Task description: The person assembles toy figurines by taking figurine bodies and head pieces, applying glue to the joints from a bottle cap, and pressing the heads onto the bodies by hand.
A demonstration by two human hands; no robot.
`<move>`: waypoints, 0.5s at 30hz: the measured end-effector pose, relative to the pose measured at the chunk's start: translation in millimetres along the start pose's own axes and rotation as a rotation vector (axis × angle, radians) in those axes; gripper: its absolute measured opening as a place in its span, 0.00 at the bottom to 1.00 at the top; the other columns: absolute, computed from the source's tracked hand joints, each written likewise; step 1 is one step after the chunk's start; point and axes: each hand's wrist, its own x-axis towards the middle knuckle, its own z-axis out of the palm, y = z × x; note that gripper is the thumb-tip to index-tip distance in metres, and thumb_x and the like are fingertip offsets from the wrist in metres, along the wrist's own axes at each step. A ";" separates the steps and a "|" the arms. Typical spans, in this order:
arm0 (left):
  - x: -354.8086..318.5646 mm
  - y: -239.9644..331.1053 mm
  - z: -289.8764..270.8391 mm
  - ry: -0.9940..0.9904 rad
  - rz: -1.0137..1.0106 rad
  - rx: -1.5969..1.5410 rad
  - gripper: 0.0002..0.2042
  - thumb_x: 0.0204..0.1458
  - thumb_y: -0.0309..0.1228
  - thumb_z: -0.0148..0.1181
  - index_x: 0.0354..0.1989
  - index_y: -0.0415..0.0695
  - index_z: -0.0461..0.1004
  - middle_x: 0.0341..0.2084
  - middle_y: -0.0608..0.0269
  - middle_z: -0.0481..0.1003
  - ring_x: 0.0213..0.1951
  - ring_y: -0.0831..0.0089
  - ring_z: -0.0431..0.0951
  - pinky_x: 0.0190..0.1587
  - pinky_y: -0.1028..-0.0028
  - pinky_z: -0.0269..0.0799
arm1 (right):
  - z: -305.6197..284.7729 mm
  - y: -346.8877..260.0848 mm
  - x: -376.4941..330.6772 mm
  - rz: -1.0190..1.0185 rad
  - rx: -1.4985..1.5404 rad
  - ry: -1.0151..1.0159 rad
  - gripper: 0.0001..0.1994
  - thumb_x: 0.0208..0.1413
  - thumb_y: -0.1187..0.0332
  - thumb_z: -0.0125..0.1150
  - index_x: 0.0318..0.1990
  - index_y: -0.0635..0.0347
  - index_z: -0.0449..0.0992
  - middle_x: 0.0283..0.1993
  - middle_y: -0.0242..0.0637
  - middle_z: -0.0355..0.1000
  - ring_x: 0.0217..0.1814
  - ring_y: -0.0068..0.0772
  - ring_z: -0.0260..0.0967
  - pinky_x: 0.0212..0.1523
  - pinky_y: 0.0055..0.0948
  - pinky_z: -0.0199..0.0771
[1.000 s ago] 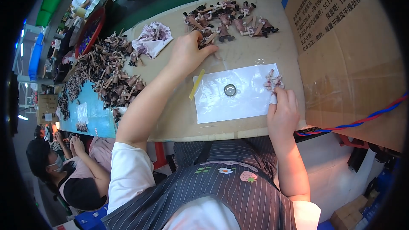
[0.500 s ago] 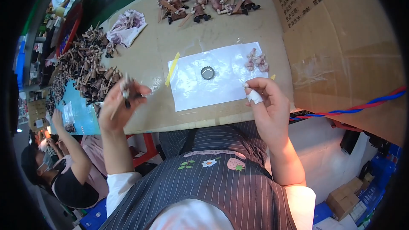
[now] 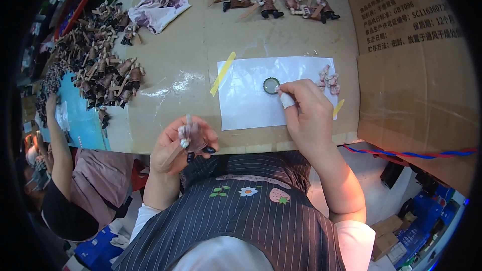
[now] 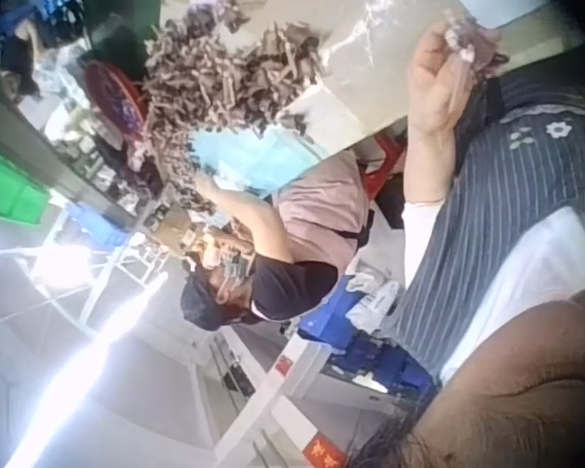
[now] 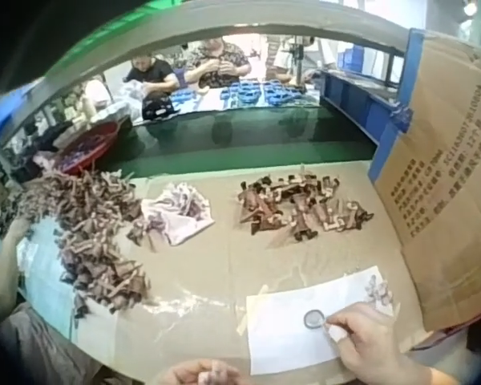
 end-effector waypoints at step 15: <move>0.7 9.9 2.7 0.054 -0.003 0.201 0.17 0.60 0.26 0.55 0.56 0.34 0.66 0.44 0.54 0.75 0.49 0.68 0.77 0.52 0.70 0.72 | 7.2 -12.8 1.6 -0.156 -0.324 -0.061 0.18 0.37 0.87 0.56 0.40 0.66 0.75 0.37 0.44 0.71 0.38 0.49 0.70 0.38 0.41 0.71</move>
